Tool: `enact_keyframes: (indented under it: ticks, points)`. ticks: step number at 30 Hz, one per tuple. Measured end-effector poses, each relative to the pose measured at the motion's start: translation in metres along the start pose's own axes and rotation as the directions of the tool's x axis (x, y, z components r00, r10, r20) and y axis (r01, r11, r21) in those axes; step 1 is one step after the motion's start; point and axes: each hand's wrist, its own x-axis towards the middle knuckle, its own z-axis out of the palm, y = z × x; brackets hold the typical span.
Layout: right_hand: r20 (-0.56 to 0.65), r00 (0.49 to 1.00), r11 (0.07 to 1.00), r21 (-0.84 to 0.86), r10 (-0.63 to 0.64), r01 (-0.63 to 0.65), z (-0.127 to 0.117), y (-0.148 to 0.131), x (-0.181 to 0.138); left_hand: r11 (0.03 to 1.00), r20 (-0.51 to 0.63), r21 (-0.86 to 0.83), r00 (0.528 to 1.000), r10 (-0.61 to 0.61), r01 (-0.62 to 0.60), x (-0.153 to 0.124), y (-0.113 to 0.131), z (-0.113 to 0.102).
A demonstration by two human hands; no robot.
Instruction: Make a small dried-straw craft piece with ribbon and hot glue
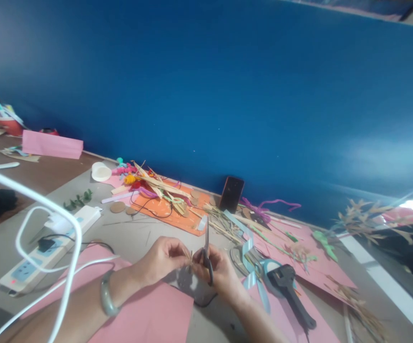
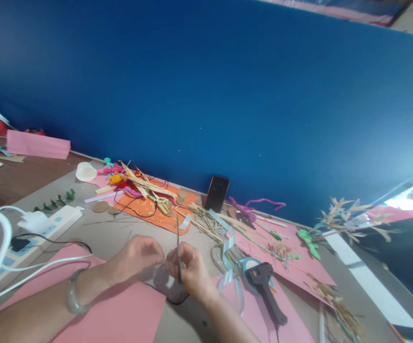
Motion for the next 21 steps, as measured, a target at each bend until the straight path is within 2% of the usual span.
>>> enact_keyframes:
  ticks: [5, 11, 21]
  points:
    - [0.011, 1.0, 0.999, 0.052, -0.013, 0.012, 0.001, 0.005, 0.001, 0.999, 0.041, -0.016, 0.999, -0.032, 0.033, -0.003, 0.004, 0.001]
    - [-0.002, 1.0, 0.999, 0.032, -0.002, 0.002, 0.002, 0.001, 0.001, 0.999, 0.103, -0.008, 0.994, -0.043, 0.044, -0.003, 0.001, 0.002]
    - [-0.006, 1.0, 0.999, 0.046, 0.029, -0.029, 0.002, -0.005, -0.001, 0.995, 0.08, 0.094, 0.996, -0.036, 0.029, -0.003, 0.004, -0.002]
